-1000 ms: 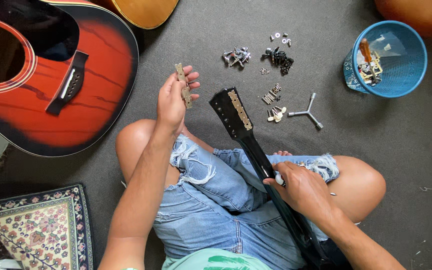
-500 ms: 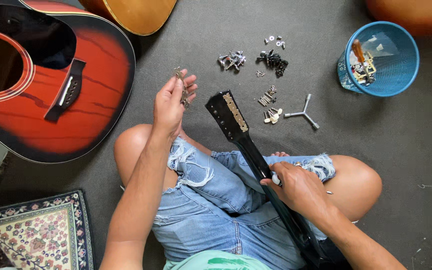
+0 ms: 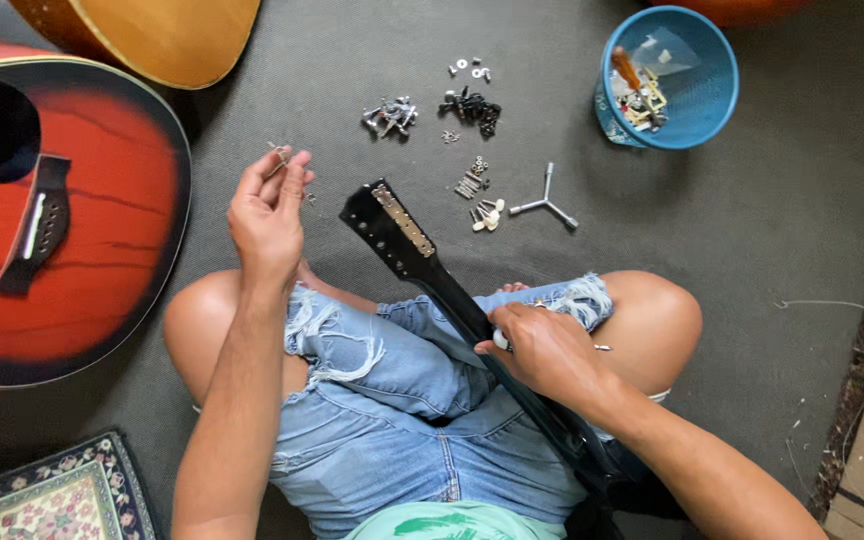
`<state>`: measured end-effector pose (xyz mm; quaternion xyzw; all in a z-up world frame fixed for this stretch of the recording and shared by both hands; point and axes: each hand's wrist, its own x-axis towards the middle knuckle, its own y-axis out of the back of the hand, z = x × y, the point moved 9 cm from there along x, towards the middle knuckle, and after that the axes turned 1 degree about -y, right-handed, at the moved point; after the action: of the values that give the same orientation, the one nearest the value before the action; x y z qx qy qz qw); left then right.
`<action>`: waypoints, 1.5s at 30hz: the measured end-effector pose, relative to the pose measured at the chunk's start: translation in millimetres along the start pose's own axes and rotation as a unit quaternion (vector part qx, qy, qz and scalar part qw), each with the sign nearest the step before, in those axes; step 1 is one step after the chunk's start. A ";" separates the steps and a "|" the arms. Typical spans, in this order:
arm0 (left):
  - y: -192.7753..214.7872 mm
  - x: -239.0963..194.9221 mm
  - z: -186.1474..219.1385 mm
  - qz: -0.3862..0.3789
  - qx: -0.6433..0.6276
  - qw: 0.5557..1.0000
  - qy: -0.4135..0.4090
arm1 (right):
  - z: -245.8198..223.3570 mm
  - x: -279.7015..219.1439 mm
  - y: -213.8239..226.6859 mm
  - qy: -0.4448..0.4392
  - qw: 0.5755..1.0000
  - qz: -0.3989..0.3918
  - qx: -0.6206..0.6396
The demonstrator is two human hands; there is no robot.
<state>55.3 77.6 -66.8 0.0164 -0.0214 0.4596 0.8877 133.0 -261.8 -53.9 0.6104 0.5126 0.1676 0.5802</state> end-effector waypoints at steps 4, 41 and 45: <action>1.2 1.7 -1.8 0.008 0.021 0.999 -0.027 | 1.0 -0.4 -0.5 0.006 1.000 0.010 -0.012; -43.2 45.9 -292.7 -0.236 0.346 0.892 0.173 | -4.1 -6.7 8.5 0.014 1.000 0.007 0.022; -89.1 14.4 -315.3 -0.241 0.141 0.920 0.274 | -2.5 -5.6 9.6 0.013 0.999 0.001 0.029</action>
<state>143.6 53.4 -381.7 0.0200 0.2924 0.2163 0.9313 132.8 -263.1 -42.6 0.6255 0.5241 0.1611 0.5550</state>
